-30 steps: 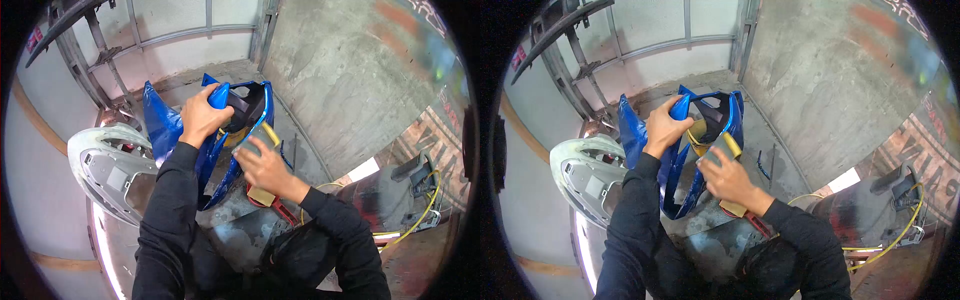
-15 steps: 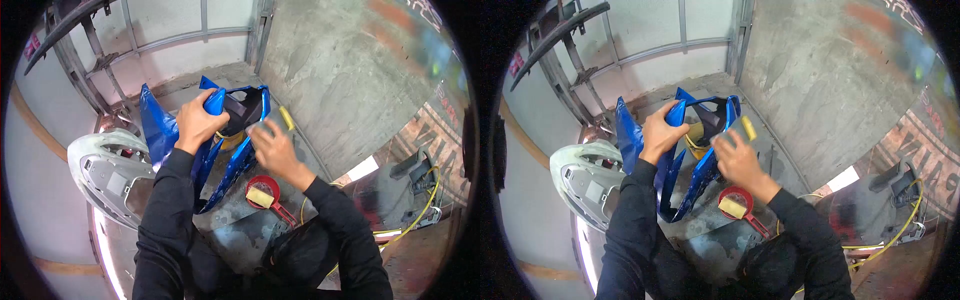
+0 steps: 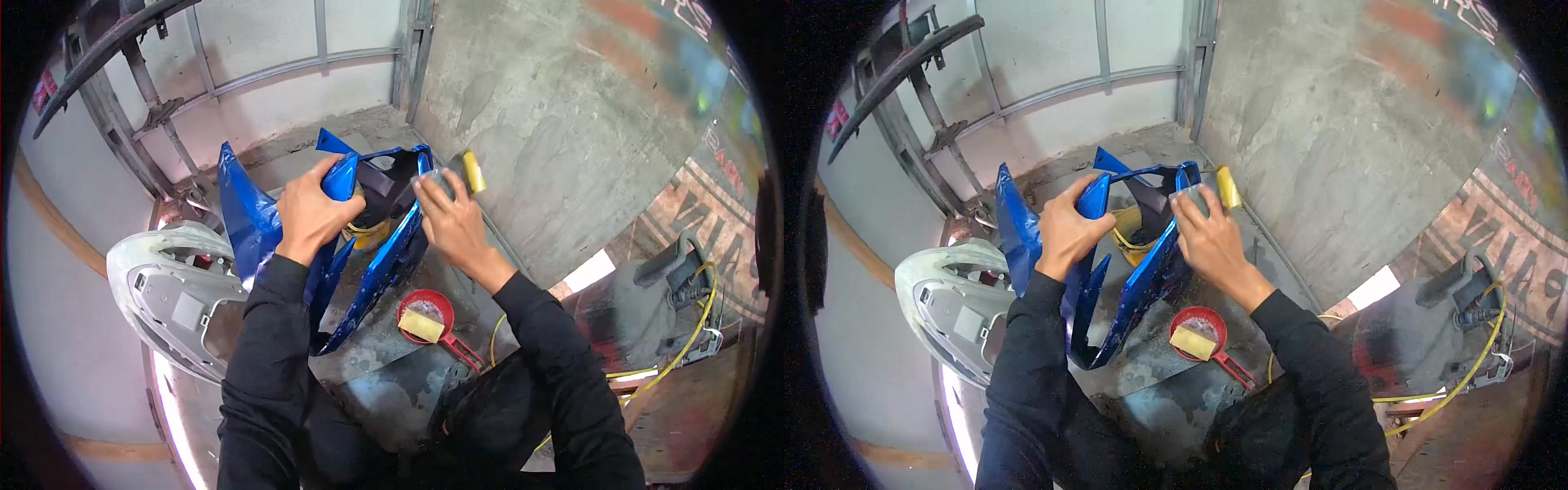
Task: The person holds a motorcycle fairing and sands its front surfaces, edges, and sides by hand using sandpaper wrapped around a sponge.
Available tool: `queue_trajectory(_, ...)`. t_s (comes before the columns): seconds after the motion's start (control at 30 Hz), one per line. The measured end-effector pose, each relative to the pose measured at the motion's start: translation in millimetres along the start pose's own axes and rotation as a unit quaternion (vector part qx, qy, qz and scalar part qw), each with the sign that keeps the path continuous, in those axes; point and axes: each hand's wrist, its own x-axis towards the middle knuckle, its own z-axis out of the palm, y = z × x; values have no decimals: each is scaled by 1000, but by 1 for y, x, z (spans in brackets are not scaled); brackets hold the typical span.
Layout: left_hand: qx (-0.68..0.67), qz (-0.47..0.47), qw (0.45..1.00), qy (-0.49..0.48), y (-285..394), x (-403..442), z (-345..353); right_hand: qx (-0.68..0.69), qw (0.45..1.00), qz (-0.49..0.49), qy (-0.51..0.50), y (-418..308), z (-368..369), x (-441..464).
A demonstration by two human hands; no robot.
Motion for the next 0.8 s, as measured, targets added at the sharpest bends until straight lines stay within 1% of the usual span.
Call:
queue_trajectory(0.07, -28, 6, 1000, 13, -2, 1, 2, -25, 999, -27, -5, -10, -3, -11)
queue_trajectory(0.17, 8, 5, 1000, -8, 1, 0, -2, 0, 1000, -11, 9, 3, 5, -3)
queue_trajectory(0.2, 3, 8, 1000, -13, 5, -1, -4, -28, 1000, -1, 2, 9, 3, 6)
queue_trajectory(0.3, -12, 14, 1000, 3, 0, -1, -1, -23, 1000, 2, 6, 7, -3, 4)
queue_trajectory(0.43, 11, 20, 1000, -15, -5, 0, -2, -11, 1000, -6, 11, 5, 0, 6)
queue_trajectory(0.47, 7, 20, 1000, -16, -4, -1, -1, -8, 1000, 11, 4, 8, 1, 14)
queue_trajectory(0.6, 5, 30, 999, -18, -4, -1, -1, -26, 1000, -2, 16, 5, -2, 5)
queue_trajectory(0.7, 19, 27, 999, -25, 1, -3, -1, -22, 1000, 12, 6, 8, -2, 9)
queue_trajectory(0.73, 0, 21, 999, -32, 4, -3, -3, -37, 999, 12, 9, 13, -2, 17)
queue_trajectory(0.8, -5, 33, 999, -16, -3, -2, 1, -26, 1000, -12, 0, 14, -3, 8)
